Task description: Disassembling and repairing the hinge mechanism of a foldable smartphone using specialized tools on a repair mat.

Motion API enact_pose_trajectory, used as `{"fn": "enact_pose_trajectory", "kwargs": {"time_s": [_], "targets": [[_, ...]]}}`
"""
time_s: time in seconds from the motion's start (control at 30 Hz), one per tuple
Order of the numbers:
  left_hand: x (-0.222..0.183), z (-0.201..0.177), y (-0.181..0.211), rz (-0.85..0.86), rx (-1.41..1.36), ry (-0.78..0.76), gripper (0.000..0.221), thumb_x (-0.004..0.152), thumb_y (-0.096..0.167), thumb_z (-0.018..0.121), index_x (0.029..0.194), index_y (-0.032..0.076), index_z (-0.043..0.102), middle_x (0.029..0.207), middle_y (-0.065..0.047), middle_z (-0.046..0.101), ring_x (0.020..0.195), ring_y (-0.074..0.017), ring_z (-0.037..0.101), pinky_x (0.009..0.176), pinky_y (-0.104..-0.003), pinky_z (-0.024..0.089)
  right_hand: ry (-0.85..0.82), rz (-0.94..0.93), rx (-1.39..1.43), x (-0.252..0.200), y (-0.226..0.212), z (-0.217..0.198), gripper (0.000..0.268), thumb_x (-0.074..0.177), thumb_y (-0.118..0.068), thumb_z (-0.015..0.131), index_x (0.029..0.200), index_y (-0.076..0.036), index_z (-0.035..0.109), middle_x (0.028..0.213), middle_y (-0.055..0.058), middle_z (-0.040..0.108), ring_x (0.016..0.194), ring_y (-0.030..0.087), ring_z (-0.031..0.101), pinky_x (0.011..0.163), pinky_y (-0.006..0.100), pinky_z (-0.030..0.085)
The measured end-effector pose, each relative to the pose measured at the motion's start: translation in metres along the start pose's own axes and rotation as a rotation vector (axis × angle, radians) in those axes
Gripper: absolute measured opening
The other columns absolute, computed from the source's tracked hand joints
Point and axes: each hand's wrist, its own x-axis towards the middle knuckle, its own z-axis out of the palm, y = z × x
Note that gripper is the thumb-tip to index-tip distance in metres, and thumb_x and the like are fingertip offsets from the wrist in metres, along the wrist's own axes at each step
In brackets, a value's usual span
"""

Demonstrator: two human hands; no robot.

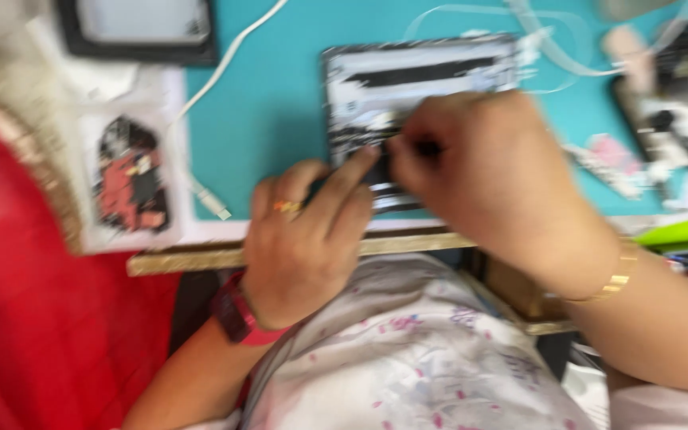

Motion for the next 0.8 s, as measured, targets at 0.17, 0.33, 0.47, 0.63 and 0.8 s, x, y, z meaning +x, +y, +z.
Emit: {"fn": "enact_pose_trajectory", "kwargs": {"time_s": [0.17,0.33,0.47,0.63,0.8], "targets": [[0.005,0.005,0.002,0.006,0.032,0.001,0.027,0.103,0.008,0.042,0.101,0.016,0.067,0.130,0.004,0.073,0.098,-0.0249,0.061,0.079,-0.041,0.044,0.045,0.015,-0.011,0.004,0.001,-0.001,0.018,0.085,-0.018,0.066,0.069,-0.010,0.061,0.064,0.010,0.066,0.057,0.034,0.062,0.053,0.047,0.046],[0.002,0.004,0.003,-0.012,0.050,-0.018,0.023,0.097,0.001,0.048,0.098,0.016,0.065,0.128,0.004,0.075,0.097,-0.0245,0.062,0.079,-0.038,0.039,-0.066,0.113,0.017,0.004,0.000,0.002,0.028,0.088,-0.024,0.064,0.066,-0.010,0.055,0.060,0.007,0.063,0.056,0.035,0.059,0.048,0.049,0.042],[0.003,0.006,0.004,-0.014,0.045,-0.025,0.022,0.097,-0.001,0.051,0.098,0.015,0.066,0.127,0.004,0.076,0.098,-0.0247,0.063,0.083,-0.038,0.037,-0.072,0.117,0.007,0.004,0.001,-0.001,0.028,0.089,-0.025,0.063,0.066,-0.010,0.057,0.061,0.009,0.064,0.057,0.038,0.060,0.047,0.052,0.043],[-0.002,0.007,0.002,-0.046,-0.003,-0.065,0.018,0.098,0.008,0.048,0.100,0.015,0.065,0.131,0.002,0.073,0.098,-0.0288,0.060,0.081,-0.047,0.043,-0.055,0.025,0.036,0.005,0.011,-0.003,0.021,0.087,-0.024,0.071,0.070,-0.012,0.068,0.062,0.011,0.068,0.058,0.035,0.064,0.054,0.048,0.045],[0.002,0.004,0.003,-0.048,0.015,-0.007,0.021,0.103,0.006,0.046,0.095,0.015,0.063,0.127,0.003,0.074,0.096,-0.0259,0.059,0.081,-0.040,0.043,-0.112,0.118,0.045,-0.001,0.016,-0.016,0.031,0.094,-0.027,0.077,0.069,-0.011,0.066,0.059,0.004,0.066,0.051,0.025,0.059,0.055,0.041,0.042]]}}
